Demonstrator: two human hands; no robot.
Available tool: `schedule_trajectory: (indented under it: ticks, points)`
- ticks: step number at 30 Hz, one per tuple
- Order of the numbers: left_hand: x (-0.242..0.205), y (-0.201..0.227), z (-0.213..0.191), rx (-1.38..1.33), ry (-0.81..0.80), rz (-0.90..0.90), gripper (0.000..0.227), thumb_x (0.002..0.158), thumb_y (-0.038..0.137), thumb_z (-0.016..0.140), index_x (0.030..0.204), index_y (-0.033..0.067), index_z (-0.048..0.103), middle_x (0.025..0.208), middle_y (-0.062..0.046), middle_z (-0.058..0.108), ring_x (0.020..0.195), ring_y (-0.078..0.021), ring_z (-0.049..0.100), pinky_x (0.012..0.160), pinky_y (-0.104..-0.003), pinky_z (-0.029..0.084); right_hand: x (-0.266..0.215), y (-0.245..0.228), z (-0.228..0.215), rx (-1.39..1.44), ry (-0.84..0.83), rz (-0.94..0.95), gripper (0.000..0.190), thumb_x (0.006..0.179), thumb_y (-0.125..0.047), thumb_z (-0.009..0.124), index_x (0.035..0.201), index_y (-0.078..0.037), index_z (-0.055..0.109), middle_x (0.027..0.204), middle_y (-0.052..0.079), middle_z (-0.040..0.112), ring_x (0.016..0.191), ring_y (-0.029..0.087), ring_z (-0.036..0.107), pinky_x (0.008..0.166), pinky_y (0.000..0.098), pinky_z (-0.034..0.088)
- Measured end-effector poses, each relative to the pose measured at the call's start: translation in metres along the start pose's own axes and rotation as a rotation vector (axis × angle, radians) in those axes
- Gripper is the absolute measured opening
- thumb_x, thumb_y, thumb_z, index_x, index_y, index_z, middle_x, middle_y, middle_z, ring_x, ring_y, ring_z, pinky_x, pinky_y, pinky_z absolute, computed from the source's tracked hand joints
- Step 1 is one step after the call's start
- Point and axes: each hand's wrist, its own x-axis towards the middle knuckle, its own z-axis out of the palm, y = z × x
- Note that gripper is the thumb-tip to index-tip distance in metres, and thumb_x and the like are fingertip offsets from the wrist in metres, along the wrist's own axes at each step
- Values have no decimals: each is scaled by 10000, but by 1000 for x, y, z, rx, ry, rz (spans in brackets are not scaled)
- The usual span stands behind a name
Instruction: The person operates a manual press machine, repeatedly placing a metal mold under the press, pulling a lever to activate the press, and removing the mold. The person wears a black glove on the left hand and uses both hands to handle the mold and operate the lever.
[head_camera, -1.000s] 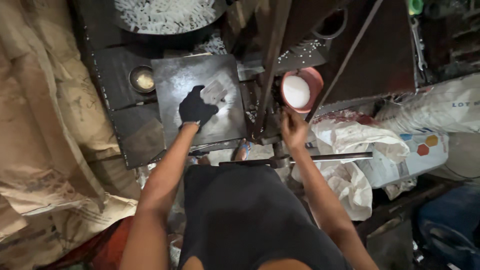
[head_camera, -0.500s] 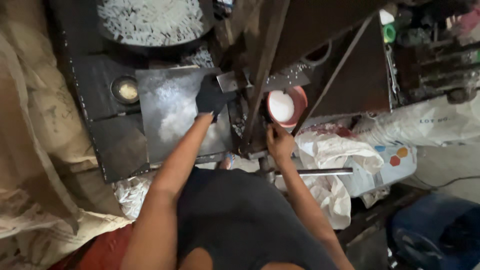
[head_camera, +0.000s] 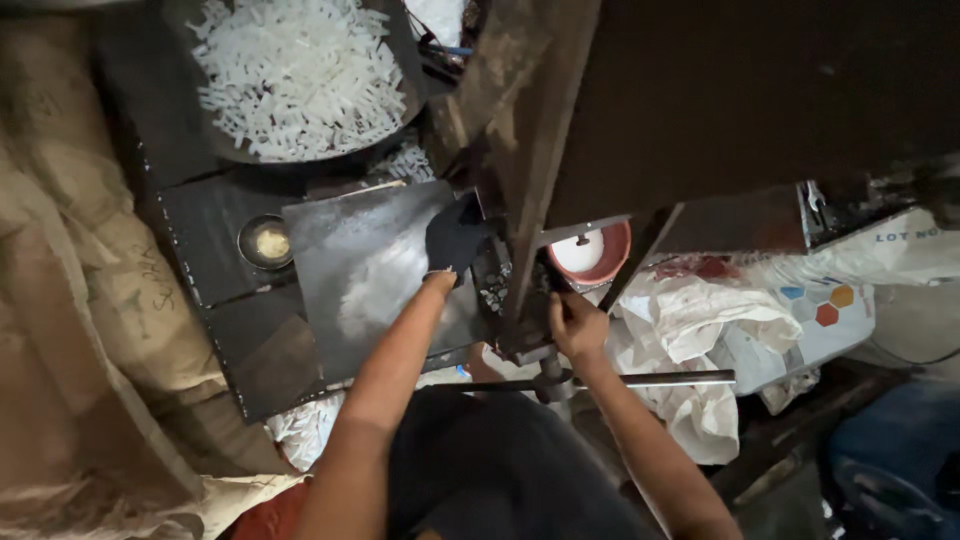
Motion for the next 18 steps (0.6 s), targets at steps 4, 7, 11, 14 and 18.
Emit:
schedule_trajectory:
  ticks: [4,7,11,14,18]
  points:
    - [8,-14,26,43,-8,-49,666,686,360,798,1311,174,660,1107,-143,756,1002,-331,721,851,-416,560,-2,-1,-2,50,72,-77,182,945,-231,699,880,-65,731,699,161,660,592,354,643,538,440,486]
    - [18,-45,36,71,-24,84,466,867,334,750,1278,117,716,1145,-142,758,1077,-344,693,882,-427,550,0,-3,1,94,94,-92,188,964,-219,704,867,-59,720,704,164,655,596,357,637,546,450,477]
    - [18,-105,13,-330,-217,-57,322,940,156,698,1220,1,717,1106,-150,758,971,-279,712,876,-431,569,-11,-1,-1,193,117,-135,165,988,-209,715,918,-59,716,799,166,678,706,357,661,629,451,505]
    - [-31,-140,-26,-825,-144,-404,256,961,137,642,1187,25,688,1027,-165,746,860,-290,753,803,-443,651,-39,23,-28,146,169,-417,123,955,-171,722,1006,-60,720,933,149,707,816,354,673,704,455,523]
    - [-119,-139,-63,-778,31,-403,290,959,127,630,1192,-44,658,988,-205,724,843,-328,740,803,-481,647,-84,93,-78,-50,74,-595,242,872,-263,715,1019,-73,742,999,97,722,877,298,659,805,438,491]
